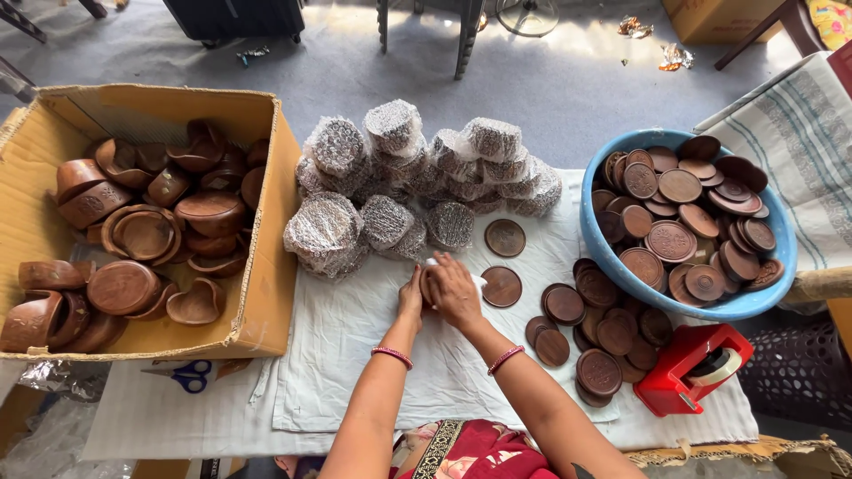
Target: The person wipes small, round wooden items with a white cloth. They pick up each item from a pile on a white sheet, wipe it, and place it back down. A cardboard box of wooden bowls and a blue basin of wooden discs are visible nearby.
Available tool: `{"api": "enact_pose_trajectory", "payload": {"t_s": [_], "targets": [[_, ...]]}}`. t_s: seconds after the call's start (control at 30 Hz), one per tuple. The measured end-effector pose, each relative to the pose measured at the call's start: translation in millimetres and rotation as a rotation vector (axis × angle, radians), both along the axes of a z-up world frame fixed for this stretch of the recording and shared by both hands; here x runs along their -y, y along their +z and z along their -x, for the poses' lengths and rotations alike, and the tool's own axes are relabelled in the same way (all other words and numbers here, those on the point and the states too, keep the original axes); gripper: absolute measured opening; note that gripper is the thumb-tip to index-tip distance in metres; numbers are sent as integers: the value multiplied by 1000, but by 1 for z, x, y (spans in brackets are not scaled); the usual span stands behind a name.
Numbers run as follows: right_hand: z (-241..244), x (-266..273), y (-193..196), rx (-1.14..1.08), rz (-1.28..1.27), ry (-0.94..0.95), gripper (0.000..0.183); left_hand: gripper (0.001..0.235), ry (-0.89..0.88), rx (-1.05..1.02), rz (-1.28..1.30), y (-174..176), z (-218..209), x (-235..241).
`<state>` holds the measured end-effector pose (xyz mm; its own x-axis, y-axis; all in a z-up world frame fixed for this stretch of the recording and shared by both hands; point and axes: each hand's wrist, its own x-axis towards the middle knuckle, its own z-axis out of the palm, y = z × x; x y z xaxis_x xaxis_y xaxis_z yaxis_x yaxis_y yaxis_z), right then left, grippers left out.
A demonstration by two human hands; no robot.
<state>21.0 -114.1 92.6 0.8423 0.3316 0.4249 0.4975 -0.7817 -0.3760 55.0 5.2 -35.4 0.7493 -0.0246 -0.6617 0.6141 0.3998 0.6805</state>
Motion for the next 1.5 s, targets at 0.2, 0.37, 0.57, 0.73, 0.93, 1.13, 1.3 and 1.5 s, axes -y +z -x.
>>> {"api": "enact_pose_trajectory", "payload": {"t_s": [0.2, 0.37, 0.57, 0.73, 0.93, 1.13, 1.3, 1.5], "targets": [[15, 20, -54, -56, -259, -292, 32, 67, 92, 0, 31, 14, 3, 7], [23, 27, -67, -204, -665, -469, 36, 66, 154, 61, -51, 43, 15, 23], [10, 31, 11, -327, -685, -375, 37, 87, -237, 399, -663, 101, 38, 35], [28, 11, 68, 100, -353, -55, 30, 95, 16, 396, -298, 107, 36, 35], [-15, 36, 86, -368, -514, -185, 35, 82, -56, 898, -780, 158, 59, 25], [-7, 36, 88, -687, -775, -222, 41, 70, -32, 1210, -983, 196, 61, 17], [28, 19, 60, -88, -349, -208, 43, 66, -23, 1047, -1189, 174, 36, 14], [34, 18, 103, -279, -536, -32, 42, 71, 27, 853, -1082, 147, 41, 19]]}}
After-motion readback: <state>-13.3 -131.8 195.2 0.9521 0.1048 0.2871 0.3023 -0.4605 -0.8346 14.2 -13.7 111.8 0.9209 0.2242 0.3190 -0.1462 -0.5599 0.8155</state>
